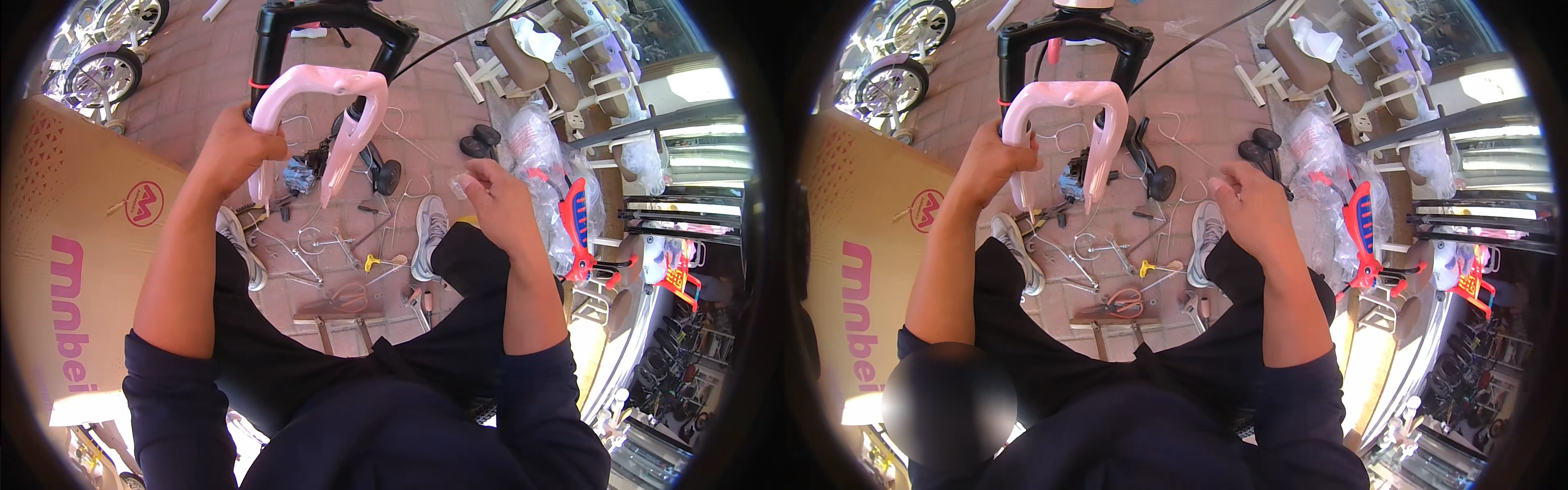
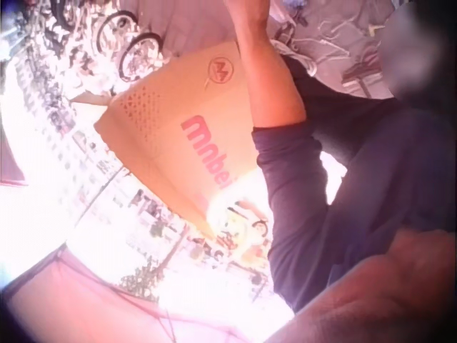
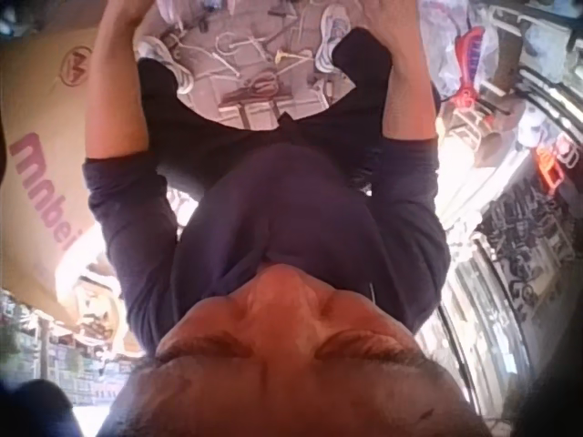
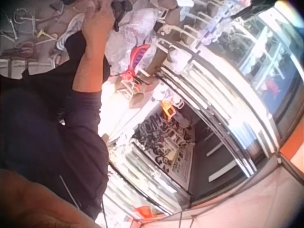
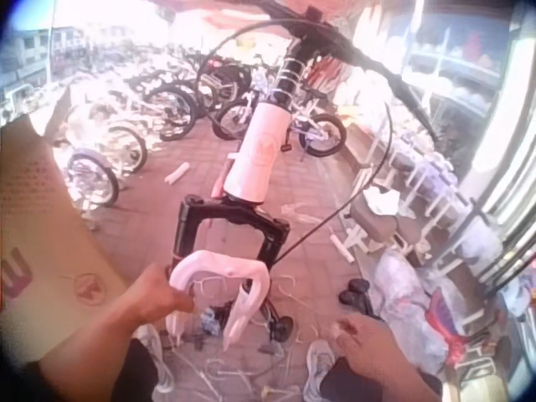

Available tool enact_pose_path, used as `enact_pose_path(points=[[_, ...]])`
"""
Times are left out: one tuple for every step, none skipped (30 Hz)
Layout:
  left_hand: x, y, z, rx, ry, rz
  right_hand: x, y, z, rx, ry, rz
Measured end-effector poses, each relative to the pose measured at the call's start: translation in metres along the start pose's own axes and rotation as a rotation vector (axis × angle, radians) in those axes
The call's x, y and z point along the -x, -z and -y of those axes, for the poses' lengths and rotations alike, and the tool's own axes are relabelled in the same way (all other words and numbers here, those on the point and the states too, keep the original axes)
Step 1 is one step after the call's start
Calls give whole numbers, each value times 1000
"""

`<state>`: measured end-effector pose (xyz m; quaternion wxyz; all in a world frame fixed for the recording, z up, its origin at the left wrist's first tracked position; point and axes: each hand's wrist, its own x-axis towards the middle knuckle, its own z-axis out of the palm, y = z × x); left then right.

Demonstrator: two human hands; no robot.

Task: The person assembles a bicycle handlebar by attaching grips and brake levers, then uses a yellow screwdriver to tighten the stem bolts. The person then picks up the bicycle seat and positions it toward the frame.

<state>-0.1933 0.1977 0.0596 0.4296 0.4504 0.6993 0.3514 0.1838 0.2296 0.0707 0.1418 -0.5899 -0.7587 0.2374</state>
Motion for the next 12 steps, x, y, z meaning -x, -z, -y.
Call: enact_pose_path(points=[[0, -2, -1, 13, -3, -11, 20, 28, 1, 59, 20, -90], [-1, -5, -2, 25, -13, -15, 42, 48, -12, 106, -42, -194], [-2, -7, -3, 43, -27, -11, 70, 68, -25, 161, -108, -304], [-5, -7, 0, 23, -39, 2, 100, 83, -42, 256, -187, -318], [-8, -5, 5, 2, -56, 14, 131, 93, -60, 348, -268, -335], [-10, -4, 11, 19, -69, 14, 167, 99, -73, 372, -431, -253], [-11, -3, 15, 27, -78, 13, 203, 102, -83, 375, -597, -166], [-7, -5, 11, 32, -91, 1, 234, 101, -88, 398, -769, 31], [-5, -6, 9, 39, -100, -10, 266, 98, -89, 406, -936, 236], [-6, -7, 10, 9, -120, 3, 303, 89, -98, 295, -935, 337], [-15, -4, 17, -7, -131, 20, 337, 78, -102, 195, -930, 438], [-27, 0, 25, -31, -144, 34, 353, 80, -100, 179, -962, 414]])
